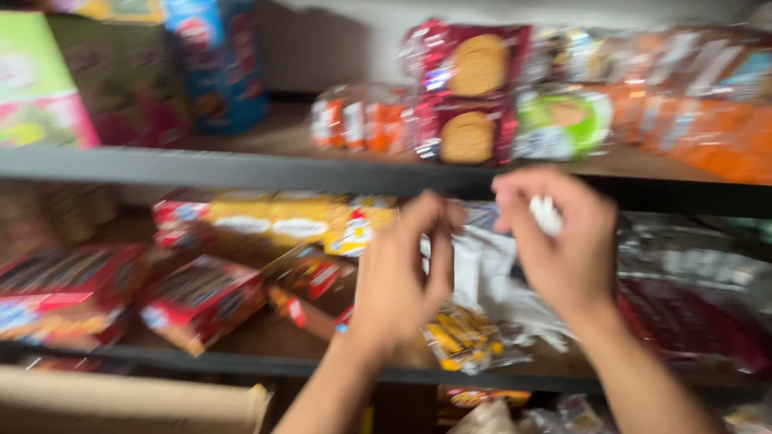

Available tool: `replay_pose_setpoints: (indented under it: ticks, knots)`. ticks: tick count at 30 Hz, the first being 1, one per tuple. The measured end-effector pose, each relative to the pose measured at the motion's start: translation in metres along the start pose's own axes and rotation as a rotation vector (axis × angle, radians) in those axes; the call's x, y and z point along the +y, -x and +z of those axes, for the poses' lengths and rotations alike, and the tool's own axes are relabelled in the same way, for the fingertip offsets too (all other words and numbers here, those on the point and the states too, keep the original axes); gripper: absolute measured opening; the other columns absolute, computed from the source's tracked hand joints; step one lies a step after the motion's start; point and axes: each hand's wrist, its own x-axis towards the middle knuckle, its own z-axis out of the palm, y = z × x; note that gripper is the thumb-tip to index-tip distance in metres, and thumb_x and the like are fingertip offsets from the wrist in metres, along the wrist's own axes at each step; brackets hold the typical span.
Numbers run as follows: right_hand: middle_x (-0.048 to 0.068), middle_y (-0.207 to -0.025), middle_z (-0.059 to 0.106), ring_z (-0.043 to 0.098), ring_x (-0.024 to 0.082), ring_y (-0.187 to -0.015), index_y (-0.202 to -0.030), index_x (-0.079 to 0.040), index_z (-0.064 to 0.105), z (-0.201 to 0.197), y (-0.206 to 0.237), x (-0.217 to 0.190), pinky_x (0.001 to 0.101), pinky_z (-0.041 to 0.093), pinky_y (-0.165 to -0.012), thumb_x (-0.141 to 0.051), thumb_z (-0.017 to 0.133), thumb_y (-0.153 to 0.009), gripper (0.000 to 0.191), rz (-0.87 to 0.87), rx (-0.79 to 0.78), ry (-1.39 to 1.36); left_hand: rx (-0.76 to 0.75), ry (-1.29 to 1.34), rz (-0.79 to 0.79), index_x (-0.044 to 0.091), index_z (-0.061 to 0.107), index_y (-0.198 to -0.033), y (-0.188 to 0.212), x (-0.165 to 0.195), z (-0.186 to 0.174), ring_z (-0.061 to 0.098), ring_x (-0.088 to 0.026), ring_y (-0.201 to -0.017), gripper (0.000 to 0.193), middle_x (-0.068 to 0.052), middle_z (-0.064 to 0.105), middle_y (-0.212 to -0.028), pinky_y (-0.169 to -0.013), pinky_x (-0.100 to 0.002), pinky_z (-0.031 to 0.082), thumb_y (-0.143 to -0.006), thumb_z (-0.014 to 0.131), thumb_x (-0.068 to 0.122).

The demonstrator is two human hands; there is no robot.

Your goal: The person repeatedly picks packaged snack items from a cardboard box and places them onto metal shelves. They handle multiple snack packages, including orange and green varieties, and arrange them in rows on the shelf.

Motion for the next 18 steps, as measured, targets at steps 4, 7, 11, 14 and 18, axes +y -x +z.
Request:
replay_pose_setpoints:
  ticks: [4, 7, 11, 14, 18]
  knots:
    - [0.008, -0.088, 0.076, 0.074, 0.014, -0.081, -0.101, 0.000, 0.072, 0.084, 0.091, -0.019, 0.0296, 0.057, -0.072, -0.003, 0.072, -0.083, 0.019, 0.008, -0.112, -0.028, -0.042, -0.120, -0.245, 0.008, 0.066, -0.099, 0.082, -0.021, -0.053, 0.068, -0.030, -0.064, 0.019, -0.014, 0.069, -0.077, -0.058, -0.040, 0.053, -0.083, 0.062, 0.000]
    - [0.013, -0.080, 0.072, 0.074, 0.021, -0.073, -0.094, -0.001, 0.070, 0.121, 0.162, -0.036, 0.0318, 0.057, -0.068, -0.002, 0.068, -0.083, 0.012, 0.091, -0.365, -0.139, -0.066, -0.237, -0.407, 0.010, 0.067, -0.093, 0.146, -0.035, -0.089, 0.073, -0.033, -0.075, 0.020, -0.013, 0.074, -0.078, -0.064, -0.041, 0.058, -0.075, 0.068, 0.002]
    - [0.015, -0.081, 0.077, 0.080, 0.027, -0.078, -0.094, -0.005, 0.073, 0.158, 0.206, -0.051, 0.0330, 0.059, -0.067, -0.005, 0.070, -0.082, 0.013, 0.188, -0.703, -0.185, -0.212, -0.215, -0.744, 0.015, 0.069, -0.096, 0.215, -0.058, -0.142, 0.081, -0.024, -0.083, 0.021, -0.006, 0.080, -0.083, -0.075, -0.035, 0.063, -0.081, 0.060, 0.005]
    - [0.013, -0.083, 0.079, 0.082, 0.027, -0.080, -0.097, -0.006, 0.074, 0.182, 0.225, -0.072, 0.0329, 0.060, -0.066, -0.010, 0.074, -0.085, 0.013, 0.204, -0.780, -0.226, -0.193, -0.246, -1.004, 0.017, 0.069, -0.105, 0.264, -0.072, -0.173, 0.081, -0.024, -0.083, 0.026, -0.007, 0.080, -0.087, -0.076, -0.035, 0.063, -0.081, 0.067, 0.010]
    - [0.010, -0.081, 0.079, 0.081, 0.024, -0.075, -0.097, -0.009, 0.075, 0.215, 0.234, -0.102, 0.0324, 0.059, -0.061, -0.017, 0.074, -0.088, 0.012, 0.240, -0.879, -0.245, 0.022, -0.376, -0.971, 0.011, 0.065, -0.109, 0.312, -0.109, -0.217, 0.076, -0.029, -0.093, 0.032, -0.012, 0.077, -0.095, -0.081, -0.039, 0.060, -0.078, 0.072, 0.014]
